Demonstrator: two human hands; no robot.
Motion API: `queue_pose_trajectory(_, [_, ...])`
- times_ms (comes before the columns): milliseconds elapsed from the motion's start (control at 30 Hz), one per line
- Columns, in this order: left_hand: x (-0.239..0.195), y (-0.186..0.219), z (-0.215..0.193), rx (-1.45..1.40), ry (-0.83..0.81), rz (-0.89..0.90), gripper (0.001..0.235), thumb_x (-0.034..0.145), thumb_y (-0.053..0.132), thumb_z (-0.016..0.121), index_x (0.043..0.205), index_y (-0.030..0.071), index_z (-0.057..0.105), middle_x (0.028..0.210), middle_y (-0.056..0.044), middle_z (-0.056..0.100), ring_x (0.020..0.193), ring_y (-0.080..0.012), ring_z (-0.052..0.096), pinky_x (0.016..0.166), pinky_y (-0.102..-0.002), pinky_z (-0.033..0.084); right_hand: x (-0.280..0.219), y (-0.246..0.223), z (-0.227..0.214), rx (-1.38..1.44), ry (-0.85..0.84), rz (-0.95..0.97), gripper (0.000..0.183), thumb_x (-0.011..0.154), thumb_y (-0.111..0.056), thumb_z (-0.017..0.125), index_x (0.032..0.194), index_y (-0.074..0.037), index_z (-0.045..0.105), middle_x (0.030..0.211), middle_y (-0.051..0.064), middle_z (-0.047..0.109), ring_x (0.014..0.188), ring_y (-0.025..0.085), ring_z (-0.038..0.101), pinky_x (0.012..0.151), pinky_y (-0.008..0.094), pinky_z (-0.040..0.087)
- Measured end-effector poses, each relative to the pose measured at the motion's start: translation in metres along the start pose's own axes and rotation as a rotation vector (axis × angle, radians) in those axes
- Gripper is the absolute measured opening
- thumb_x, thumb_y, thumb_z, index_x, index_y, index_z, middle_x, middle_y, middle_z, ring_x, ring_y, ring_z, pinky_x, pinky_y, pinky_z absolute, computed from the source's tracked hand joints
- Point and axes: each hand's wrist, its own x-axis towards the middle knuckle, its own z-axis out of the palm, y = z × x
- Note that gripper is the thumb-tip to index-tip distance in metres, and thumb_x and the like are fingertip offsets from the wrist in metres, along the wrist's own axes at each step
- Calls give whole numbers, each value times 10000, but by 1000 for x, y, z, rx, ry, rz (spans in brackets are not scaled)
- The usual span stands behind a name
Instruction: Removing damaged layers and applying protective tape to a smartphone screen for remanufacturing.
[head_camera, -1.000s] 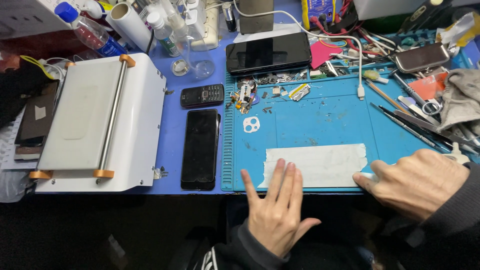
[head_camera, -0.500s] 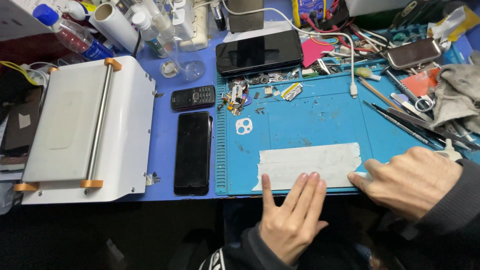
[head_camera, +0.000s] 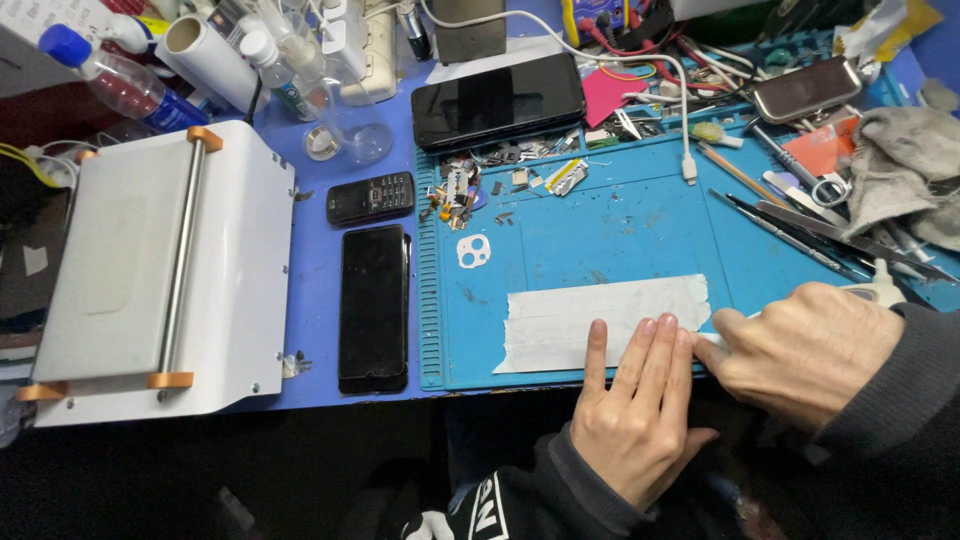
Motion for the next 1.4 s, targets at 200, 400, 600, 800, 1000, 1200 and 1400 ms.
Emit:
queue_pose_trajectory(200, [-3,0,8,165,80,-26,908,765,437,783,1522,6,524,1594,-149,505,1515,-283,436,1219,-665,267,-5,-3,-9,73,56,129,338,887,-371,578,1169,-196,645,870,39,679,567,218,730,449,369,586])
queue_pose_trajectory(400, [1,4,7,406,130,-17,497,1008,221,596,1487,90,605,1591,-86,532,1513,-290,431,1167,-524,362,-8,-12,-16,-14,-24,314,226,953,-407,549,857,-210,606,624,-24,674,538,190,715,438,384,527])
queue_pose_trajectory(600, [-1,8,15,410,151,-43,443,1047,193,558,1469,85,640,1587,-94,538,1489,-302,456,1186,-529,367,0,-23,-12,-16,85,414,150,904,-353,587,891,-210,629,598,-5,676,541,202,716,448,369,544])
queue_pose_trajectory(800, [6,5,-1,233,120,-60,580,907,292,657,1434,52,626,1521,-95,575,1429,-311,522,1204,-717,263,0,-21,-35,-8,-18,447,167,882,-407,620,962,-266,658,666,-3,723,597,196,734,492,362,568])
queue_pose_trajectory(1000, [22,-36,-38,-87,50,-105,594,903,308,750,1387,-1,601,1388,-107,626,1361,-288,547,1168,-820,131,-7,-35,-67,-24,-225,546,253,944,-468,589,1023,-242,673,685,-47,722,580,152,728,464,318,541])
queue_pose_trajectory(1200, [45,-27,-21,-100,60,-102,256,938,52,671,1190,93,689,976,-18,687,944,-176,631,1171,-650,331,-5,-24,-26,-116,-215,434,332,975,-509,541,1041,-208,665,708,-55,722,577,99,712,473,277,535])
queue_pose_trajectory(1400, [54,-23,10,-360,158,-118,181,908,46,671,1086,80,667,1039,-45,618,988,-226,571,844,-388,422,-3,-26,-34,-151,-247,475,324,1010,-480,521,984,-195,671,631,-23,691,489,82,677,467,265,537])
